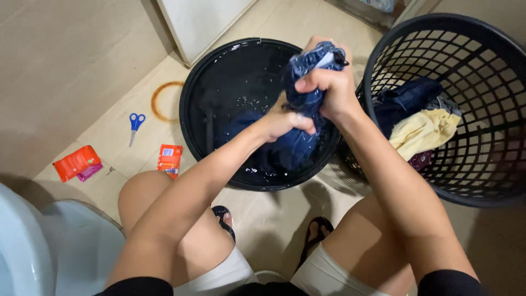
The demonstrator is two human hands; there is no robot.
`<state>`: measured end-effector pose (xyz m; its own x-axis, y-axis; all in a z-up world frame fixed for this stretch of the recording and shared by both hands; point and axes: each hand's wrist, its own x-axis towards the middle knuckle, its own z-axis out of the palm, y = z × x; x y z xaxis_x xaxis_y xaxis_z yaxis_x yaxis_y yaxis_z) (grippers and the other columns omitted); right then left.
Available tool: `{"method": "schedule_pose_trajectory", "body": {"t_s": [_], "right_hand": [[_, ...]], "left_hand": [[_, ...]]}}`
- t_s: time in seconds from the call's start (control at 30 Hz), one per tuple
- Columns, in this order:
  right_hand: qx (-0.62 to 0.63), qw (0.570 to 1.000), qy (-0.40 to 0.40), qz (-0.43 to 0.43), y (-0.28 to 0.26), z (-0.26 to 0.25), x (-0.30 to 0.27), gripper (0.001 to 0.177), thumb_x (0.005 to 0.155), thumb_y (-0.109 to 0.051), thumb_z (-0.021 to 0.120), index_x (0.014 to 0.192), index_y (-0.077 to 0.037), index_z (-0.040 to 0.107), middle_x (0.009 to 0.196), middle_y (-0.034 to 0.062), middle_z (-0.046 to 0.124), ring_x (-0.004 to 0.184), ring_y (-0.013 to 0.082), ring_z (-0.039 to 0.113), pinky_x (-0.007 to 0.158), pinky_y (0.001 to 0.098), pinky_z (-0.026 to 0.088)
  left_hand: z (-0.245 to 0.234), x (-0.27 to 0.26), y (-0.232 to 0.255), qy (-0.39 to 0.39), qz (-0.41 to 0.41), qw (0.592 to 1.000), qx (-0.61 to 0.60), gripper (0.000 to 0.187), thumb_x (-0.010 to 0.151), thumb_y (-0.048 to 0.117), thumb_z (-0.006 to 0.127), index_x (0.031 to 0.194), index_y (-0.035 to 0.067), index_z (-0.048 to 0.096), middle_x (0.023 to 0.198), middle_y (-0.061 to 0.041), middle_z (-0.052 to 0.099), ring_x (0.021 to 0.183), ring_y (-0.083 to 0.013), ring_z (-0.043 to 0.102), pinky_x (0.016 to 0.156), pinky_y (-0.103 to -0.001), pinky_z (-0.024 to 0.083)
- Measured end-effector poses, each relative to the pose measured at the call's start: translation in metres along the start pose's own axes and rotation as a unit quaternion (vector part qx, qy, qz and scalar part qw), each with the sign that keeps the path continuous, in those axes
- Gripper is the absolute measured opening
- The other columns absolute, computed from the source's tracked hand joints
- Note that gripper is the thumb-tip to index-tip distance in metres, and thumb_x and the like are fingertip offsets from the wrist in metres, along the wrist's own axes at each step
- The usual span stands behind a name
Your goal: Wash clothes by hand in a basin in the bathroom.
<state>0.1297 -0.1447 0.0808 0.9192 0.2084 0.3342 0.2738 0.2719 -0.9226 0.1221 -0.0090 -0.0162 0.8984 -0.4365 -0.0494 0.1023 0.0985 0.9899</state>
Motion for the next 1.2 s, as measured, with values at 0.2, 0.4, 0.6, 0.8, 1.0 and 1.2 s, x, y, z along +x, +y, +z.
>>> {"method": "schedule_pose_trajectory", "body": {"t_s": [0.2,0.4,0.6,0.8,1.0,1.2], "right_hand": [[-0.012,0.995,-0.089,0.033,0.004,-0.017,-0.003,0.03,0.07,-0.016,0.075,0.089,0.0,0.059,0.082,0.0069,0.058,0.073,0.0173,0.053,0.068,0.0281,0.044],[0.326,0.919,-0.018,0.22,0.05,-0.023,0.002,0.102,0.061,-0.073,0.08,0.131,-0.001,0.059,0.113,0.0146,0.072,0.091,0.0246,0.073,0.084,0.0387,0.062],[0.425,0.834,-0.215,0.28,0.035,0.024,-0.006,0.102,0.064,-0.067,0.079,0.142,-0.006,0.05,0.126,0.022,0.062,0.1,0.0342,0.071,0.081,0.0414,0.063],[0.515,0.664,-0.425,0.337,0.025,0.065,-0.028,0.106,0.068,-0.06,0.077,0.155,-0.012,0.04,0.14,0.0309,0.05,0.111,0.0456,0.069,0.078,0.0446,0.064],[0.33,0.782,-0.352,0.395,0.092,0.023,-0.033,0.061,0.093,-0.017,0.085,0.14,0.006,0.053,0.079,0.0115,0.061,0.056,0.0151,0.056,0.054,0.0262,0.046],[0.003,0.918,-0.124,0.378,0.109,0.065,-0.041,0.037,0.076,-0.016,0.083,0.097,-0.006,0.055,0.059,0.0021,0.052,0.044,0.014,0.047,0.043,0.0303,0.039]], "left_hand": [[-0.003,-0.004,-0.005,-0.153,-0.074,0.972,-0.162,0.046,0.061,0.003,0.075,0.105,0.001,0.065,0.089,-0.008,0.067,0.078,-0.0182,0.068,0.077,-0.034,0.058],[-0.005,-0.026,0.05,-0.276,-0.006,0.88,-0.387,0.034,0.079,0.015,0.078,0.103,0.005,0.057,0.091,-0.006,0.056,0.08,-0.0182,0.059,0.076,-0.034,0.049],[-0.013,-0.026,0.082,-0.301,0.119,0.804,-0.499,0.038,0.09,0.033,0.08,0.102,0.008,0.054,0.086,-0.003,0.05,0.075,-0.0164,0.055,0.07,-0.033,0.045],[-0.079,-0.017,0.095,-0.126,0.08,0.884,-0.442,0.043,0.071,0.03,0.085,0.105,0.014,0.063,0.109,-0.01,0.07,0.11,-0.0364,0.074,0.095,-0.052,0.059],[-0.119,0.009,0.046,0.083,-0.004,0.97,-0.23,0.024,0.081,0.026,0.08,0.08,0.005,0.068,0.065,-0.009,0.066,0.052,-0.0225,0.063,0.051,-0.037,0.051],[-0.104,0.024,0.005,0.32,0.069,0.943,-0.054,0.021,0.066,0.013,0.079,0.076,-0.002,0.067,0.07,-0.008,0.067,0.057,-0.019,0.065,0.056,-0.034,0.052]]}}
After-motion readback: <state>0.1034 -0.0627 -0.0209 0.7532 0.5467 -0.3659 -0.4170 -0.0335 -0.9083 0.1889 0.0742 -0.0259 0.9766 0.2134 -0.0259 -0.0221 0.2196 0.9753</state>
